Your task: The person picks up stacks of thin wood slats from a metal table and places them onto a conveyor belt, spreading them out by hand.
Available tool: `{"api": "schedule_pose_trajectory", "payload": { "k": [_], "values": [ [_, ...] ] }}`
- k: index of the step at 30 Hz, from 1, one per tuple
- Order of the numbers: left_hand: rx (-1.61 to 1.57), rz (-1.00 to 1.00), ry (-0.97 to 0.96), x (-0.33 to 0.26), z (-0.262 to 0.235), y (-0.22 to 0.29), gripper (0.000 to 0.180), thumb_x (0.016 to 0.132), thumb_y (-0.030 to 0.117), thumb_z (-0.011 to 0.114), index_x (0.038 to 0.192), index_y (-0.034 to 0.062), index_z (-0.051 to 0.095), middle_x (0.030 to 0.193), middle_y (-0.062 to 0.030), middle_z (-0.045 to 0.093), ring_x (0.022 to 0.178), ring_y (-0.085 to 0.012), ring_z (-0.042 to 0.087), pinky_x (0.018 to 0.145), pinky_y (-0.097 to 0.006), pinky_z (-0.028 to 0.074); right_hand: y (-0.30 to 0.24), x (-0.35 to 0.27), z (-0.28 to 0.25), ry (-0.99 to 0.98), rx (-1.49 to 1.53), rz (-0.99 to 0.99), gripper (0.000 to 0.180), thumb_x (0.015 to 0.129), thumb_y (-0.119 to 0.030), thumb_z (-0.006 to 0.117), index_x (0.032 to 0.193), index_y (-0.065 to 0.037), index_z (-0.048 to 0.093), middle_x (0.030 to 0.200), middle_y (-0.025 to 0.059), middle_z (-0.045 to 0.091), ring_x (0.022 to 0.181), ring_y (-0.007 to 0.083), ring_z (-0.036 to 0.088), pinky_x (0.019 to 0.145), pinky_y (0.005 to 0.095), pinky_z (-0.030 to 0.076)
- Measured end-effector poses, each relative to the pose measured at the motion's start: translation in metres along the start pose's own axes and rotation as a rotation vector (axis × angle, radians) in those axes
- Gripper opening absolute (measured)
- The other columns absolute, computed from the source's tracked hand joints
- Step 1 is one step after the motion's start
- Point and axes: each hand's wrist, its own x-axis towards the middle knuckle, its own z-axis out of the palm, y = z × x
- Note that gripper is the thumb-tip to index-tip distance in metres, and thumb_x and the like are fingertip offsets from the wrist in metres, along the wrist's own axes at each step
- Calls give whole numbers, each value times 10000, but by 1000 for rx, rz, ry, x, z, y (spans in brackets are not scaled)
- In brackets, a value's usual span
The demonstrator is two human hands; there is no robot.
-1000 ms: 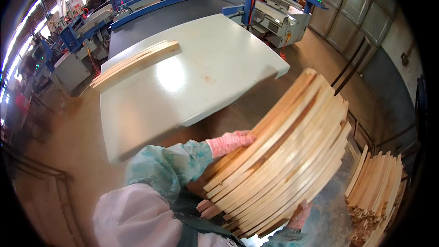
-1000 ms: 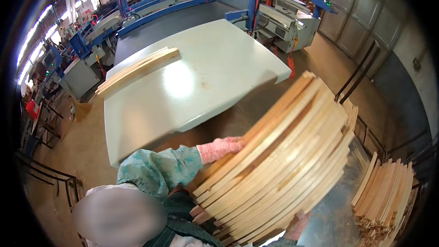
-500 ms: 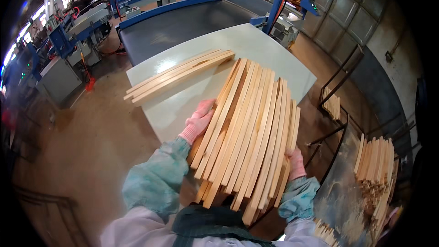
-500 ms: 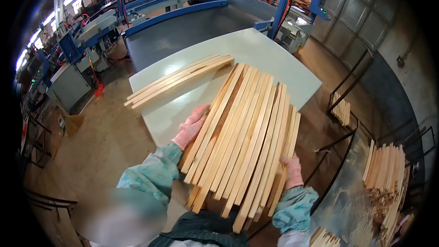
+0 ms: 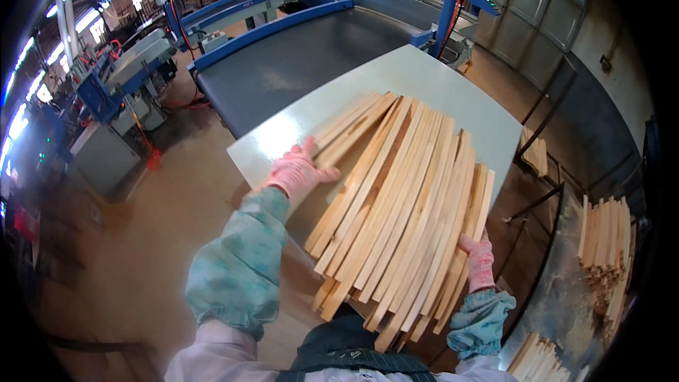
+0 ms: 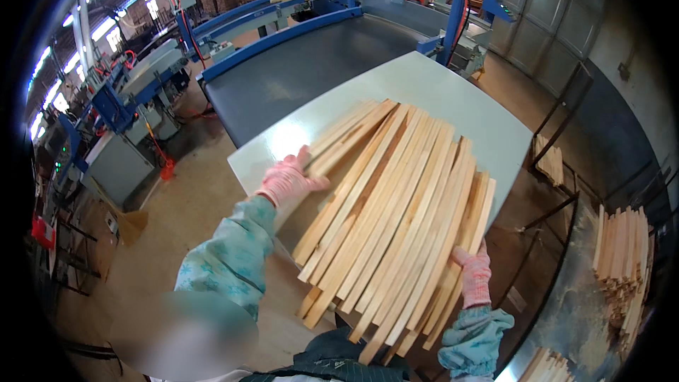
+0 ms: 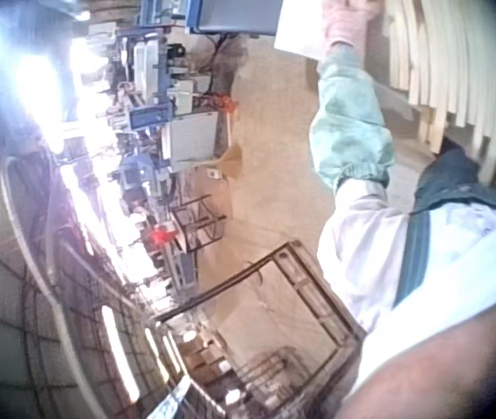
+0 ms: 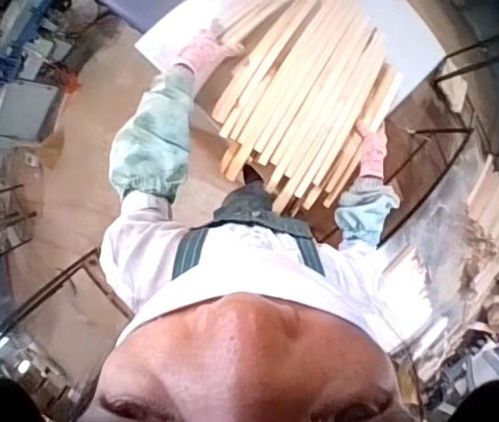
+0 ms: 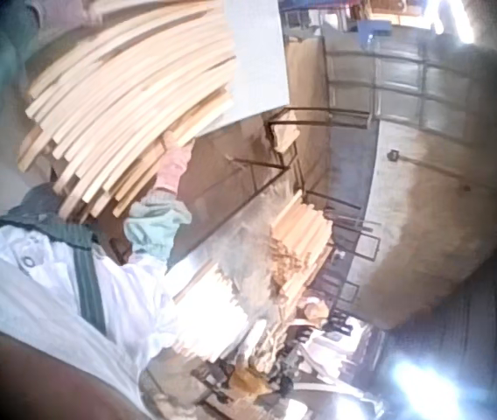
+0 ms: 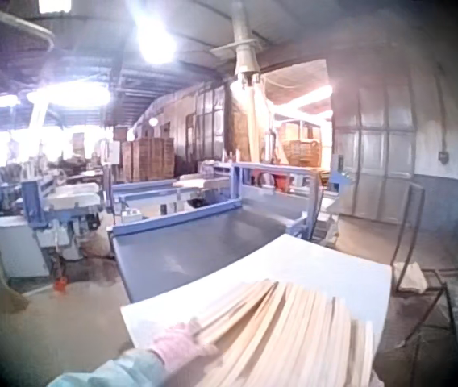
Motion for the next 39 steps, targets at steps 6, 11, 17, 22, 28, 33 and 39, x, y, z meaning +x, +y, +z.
{"api": "schedule_pose_trajectory", "payload": {
  "k": [6, 11, 17, 22, 28, 33, 39],
  "values": [
    [102, 176, -153, 42, -24, -5, 936, 740, 614, 633, 1482, 192, 249, 1336, -210, 457, 1244, -357, 467, 1007, -455, 401, -12, 11, 56, 194, -275, 4, 459, 792, -126, 673, 1213, 8, 546, 955, 119, 643, 843, 208, 632, 788, 309, 512],
    [101, 174, -196, 85, -27, -22, 882, 763, 586, 641, 1478, 232, 266, 1371, -190, 418, 1245, -350, 460, 1002, -439, 409, -39, 26, 116, 175, 124, 199, 449, 793, -97, 660, 1202, 38, 536, 1025, 148, 657, 801, 237, 679, 682, 338, 586],
    [87, 187, -150, 175, -97, -117, 871, 765, 564, 656, 1472, 216, 285, 1334, -168, 452, 1237, -328, 468, 1007, -415, 404, -37, 93, 240, 43, 145, 166, 469, 804, -134, 653, 1233, 16, 540, 1032, 132, 658, 866, 227, 663, 776, 315, 547],
    [19, 176, -42, 273, -177, -243, 876, 765, 533, 662, 1481, 217, 267, 1311, -164, 493, 1213, -322, 493, 991, -404, 413, -96, 137, 412, 70, 18, 212, 454, 817, -170, 662, 1222, -3, 544, 1018, 138, 656, 865, 240, 660, 701, 351, 567],
    [75, 184, 24, 432, -290, -419, 868, 762, 561, 648, 1476, 236, 279, 1336, -151, 485, 1218, -323, 498, 993, -423, 416, -116, 211, 654, 1, 137, 128, 489, 791, -142, 708, 1236, -31, 539, 1004, 139, 655, 858, 241, 657, 693, 358, 567],
    [127, 497, 268, 557, -392, -615, 519, 821, 424, 651, 1277, 204, 540, 1287, -102, 519, 1238, -271, 460, 988, -403, 425, -93, 238, 921, 153, 162, 52, 632, 776, -126, 735, 1335, -29, 457, 1069, 129, 640, 916, 240, 635, 792, 343, 535],
    [-823, 526, -283, 568, -427, -569, 419, 903, 60, 581, 1317, 64, 512, 1302, -105, 554, 1207, -190, 511, 1020, -286, 392, -176, 237, 921, 366, 455, 55, 688, 843, -154, 642, 1444, -50, 324, 1228, 146, 573, 1032, 262, 613, 872, 355, 522]
  ]
}}
